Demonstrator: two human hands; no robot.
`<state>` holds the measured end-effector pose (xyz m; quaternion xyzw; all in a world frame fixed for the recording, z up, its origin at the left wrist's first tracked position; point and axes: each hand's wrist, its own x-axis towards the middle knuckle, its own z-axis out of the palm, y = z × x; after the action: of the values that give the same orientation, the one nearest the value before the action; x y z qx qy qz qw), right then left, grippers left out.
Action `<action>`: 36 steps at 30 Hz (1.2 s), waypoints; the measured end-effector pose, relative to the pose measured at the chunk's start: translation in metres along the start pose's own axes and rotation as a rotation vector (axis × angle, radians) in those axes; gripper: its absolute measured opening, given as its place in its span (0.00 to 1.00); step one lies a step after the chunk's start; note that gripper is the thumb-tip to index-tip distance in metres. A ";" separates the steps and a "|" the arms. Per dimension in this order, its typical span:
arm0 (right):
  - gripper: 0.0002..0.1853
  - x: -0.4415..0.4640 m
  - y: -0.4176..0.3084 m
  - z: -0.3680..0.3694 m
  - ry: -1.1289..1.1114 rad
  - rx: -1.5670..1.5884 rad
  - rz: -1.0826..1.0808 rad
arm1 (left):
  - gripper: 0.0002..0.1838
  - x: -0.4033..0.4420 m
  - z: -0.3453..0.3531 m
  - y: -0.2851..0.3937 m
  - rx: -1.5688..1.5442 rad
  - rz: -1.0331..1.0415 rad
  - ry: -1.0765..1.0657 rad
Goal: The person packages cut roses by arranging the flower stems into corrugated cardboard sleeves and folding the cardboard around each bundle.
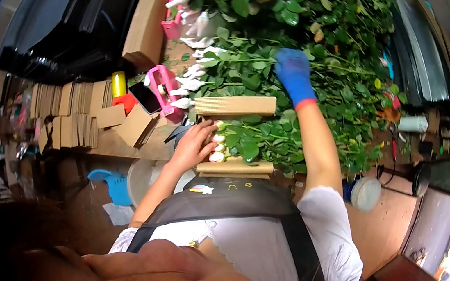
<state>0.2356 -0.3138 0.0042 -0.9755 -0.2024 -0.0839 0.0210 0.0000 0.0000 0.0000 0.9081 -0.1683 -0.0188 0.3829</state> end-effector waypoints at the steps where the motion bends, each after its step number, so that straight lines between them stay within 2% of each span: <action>1: 0.17 -0.003 0.007 -0.014 0.240 0.084 -0.041 | 0.23 -0.001 -0.004 0.003 0.035 0.027 0.062; 2: 0.17 -0.010 0.014 -0.030 0.360 0.088 -0.120 | 0.20 -0.005 -0.004 0.003 -0.010 -0.008 0.166; 3: 0.16 -0.041 0.009 -0.055 0.371 0.084 -0.192 | 0.18 -0.033 0.004 0.009 -0.109 -0.063 0.241; 5: 0.17 -0.054 0.001 -0.097 0.328 0.107 -0.214 | 0.13 -0.037 0.001 0.001 -0.394 -0.368 0.300; 6: 0.19 -0.059 0.012 -0.093 0.214 0.171 -0.171 | 0.08 -0.035 0.006 -0.010 -0.478 -0.345 0.417; 9: 0.19 -0.087 -0.002 -0.140 0.240 0.115 -0.203 | 0.31 -0.017 0.006 0.004 -0.912 -0.334 0.389; 10: 0.19 -0.094 -0.005 -0.153 0.256 0.123 -0.282 | 0.39 -0.007 -0.004 0.019 -1.058 -0.251 0.381; 12: 0.20 -0.111 -0.020 -0.176 0.128 0.107 -0.310 | 0.55 0.001 -0.020 0.042 -1.284 -0.151 0.378; 14: 0.22 -0.127 -0.030 -0.184 0.052 0.128 -0.324 | 0.47 0.002 -0.024 0.049 -1.255 -0.050 0.402; 16: 0.22 -0.143 -0.029 -0.177 -0.019 0.119 -0.356 | 0.31 0.000 -0.028 0.056 -1.159 -0.216 0.462; 20: 0.24 -0.165 -0.035 -0.160 -0.093 0.180 -0.382 | 0.19 -0.009 -0.024 0.043 -1.127 -0.390 0.421; 23: 0.23 -0.178 -0.037 -0.152 -0.121 0.223 -0.325 | 0.17 -0.018 -0.015 0.031 -0.748 -0.382 0.569; 25: 0.24 -0.191 -0.029 -0.140 -0.112 0.225 -0.247 | 0.16 -0.029 -0.021 0.012 -0.753 -0.602 0.849; 26: 0.23 -0.200 -0.015 -0.128 -0.116 0.224 -0.167 | 0.15 -0.042 -0.041 0.003 -0.902 -0.779 0.882; 27: 0.23 -0.198 -0.010 -0.126 -0.119 0.218 -0.178 | 0.17 -0.051 -0.051 -0.011 -0.786 -0.767 0.941; 28: 0.22 -0.195 -0.007 -0.124 -0.125 0.215 -0.192 | 0.19 -0.075 -0.048 -0.049 -0.638 -0.617 0.809; 29: 0.21 -0.196 -0.005 -0.120 -0.137 0.218 -0.199 | 0.19 -0.099 -0.047 -0.071 -0.521 -0.655 0.585; 31: 0.18 -0.195 0.000 -0.092 -0.186 0.169 -0.161 | 0.16 -0.132 -0.047 -0.083 0.159 -0.770 -0.062; 33: 0.16 -0.188 0.006 -0.056 -0.212 0.130 -0.155 | 0.19 -0.152 -0.046 -0.086 0.456 -0.800 -0.568; 34: 0.18 -0.185 0.001 -0.044 -0.249 0.069 -0.123 | 0.21 -0.158 -0.042 -0.084 0.566 -0.772 -0.576; 36: 0.23 -0.180 -0.003 -0.035 -0.373 -0.014 -0.067 | 0.21 -0.151 -0.039 -0.072 0.377 -0.764 -0.412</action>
<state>0.0658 -0.3838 0.0077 -0.9669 -0.2345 0.0965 -0.0263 -0.1149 0.1219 -0.0368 0.9361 0.1047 -0.3073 0.1356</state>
